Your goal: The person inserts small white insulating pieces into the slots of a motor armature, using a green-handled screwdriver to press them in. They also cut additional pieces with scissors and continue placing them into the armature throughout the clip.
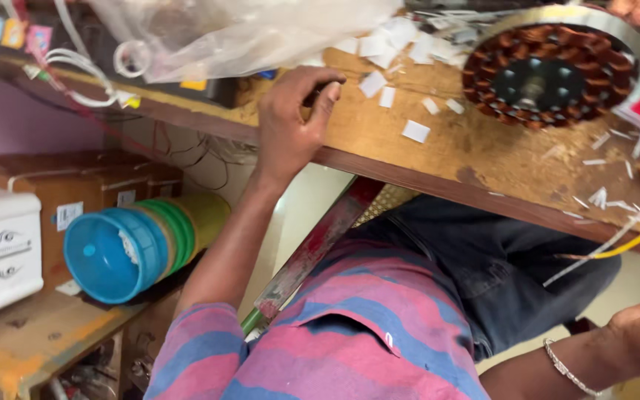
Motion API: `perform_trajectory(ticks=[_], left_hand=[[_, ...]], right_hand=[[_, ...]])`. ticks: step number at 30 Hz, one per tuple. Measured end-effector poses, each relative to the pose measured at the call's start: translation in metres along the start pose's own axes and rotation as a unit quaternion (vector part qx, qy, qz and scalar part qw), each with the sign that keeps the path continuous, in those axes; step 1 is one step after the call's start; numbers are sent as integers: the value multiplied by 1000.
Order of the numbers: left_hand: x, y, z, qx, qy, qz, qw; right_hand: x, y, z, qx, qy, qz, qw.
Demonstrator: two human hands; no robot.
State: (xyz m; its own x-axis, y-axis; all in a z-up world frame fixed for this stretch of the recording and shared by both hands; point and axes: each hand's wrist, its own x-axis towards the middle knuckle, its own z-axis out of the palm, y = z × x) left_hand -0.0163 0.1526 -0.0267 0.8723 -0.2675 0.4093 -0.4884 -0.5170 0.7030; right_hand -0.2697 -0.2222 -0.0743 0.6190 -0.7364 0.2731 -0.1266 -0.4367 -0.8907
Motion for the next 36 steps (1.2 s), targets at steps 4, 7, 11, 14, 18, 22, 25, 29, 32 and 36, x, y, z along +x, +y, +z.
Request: perform_trajectory(ticks=[4,7,11,14,18,22,25,29,32,36], left_hand=[[-4,-3,12,81,-19,42,996],[-11,5,25,124,-44,82,988],[-8,10,35,155,-86,93,980],[-9,14,30,158,-98,78,979],[-19,30,21,169,-138,93,971],[-38,33,16,172,-199,109,959],[-52,22,21,185,-195,150,952],[-62,6,27,144,-173,228,947],[-60,-3,26,99,-148,253,951],[-62,1,26,65,-88,178,978]], right_hand=[[0,6,6,-7,-53,-17,998],[0,11,1,-8,-55,-17,998],[-7,19,-15,103,-47,26,993],[-16,21,-18,88,-21,48,995],[-7,15,-16,53,11,-12,998],[9,-9,-46,-28,77,-19,996],[24,-25,-62,-88,99,-8,991],[36,-25,-86,-181,87,-21,979],[52,-11,-103,-256,96,-26,962],[63,0,-104,-346,82,-45,934]])
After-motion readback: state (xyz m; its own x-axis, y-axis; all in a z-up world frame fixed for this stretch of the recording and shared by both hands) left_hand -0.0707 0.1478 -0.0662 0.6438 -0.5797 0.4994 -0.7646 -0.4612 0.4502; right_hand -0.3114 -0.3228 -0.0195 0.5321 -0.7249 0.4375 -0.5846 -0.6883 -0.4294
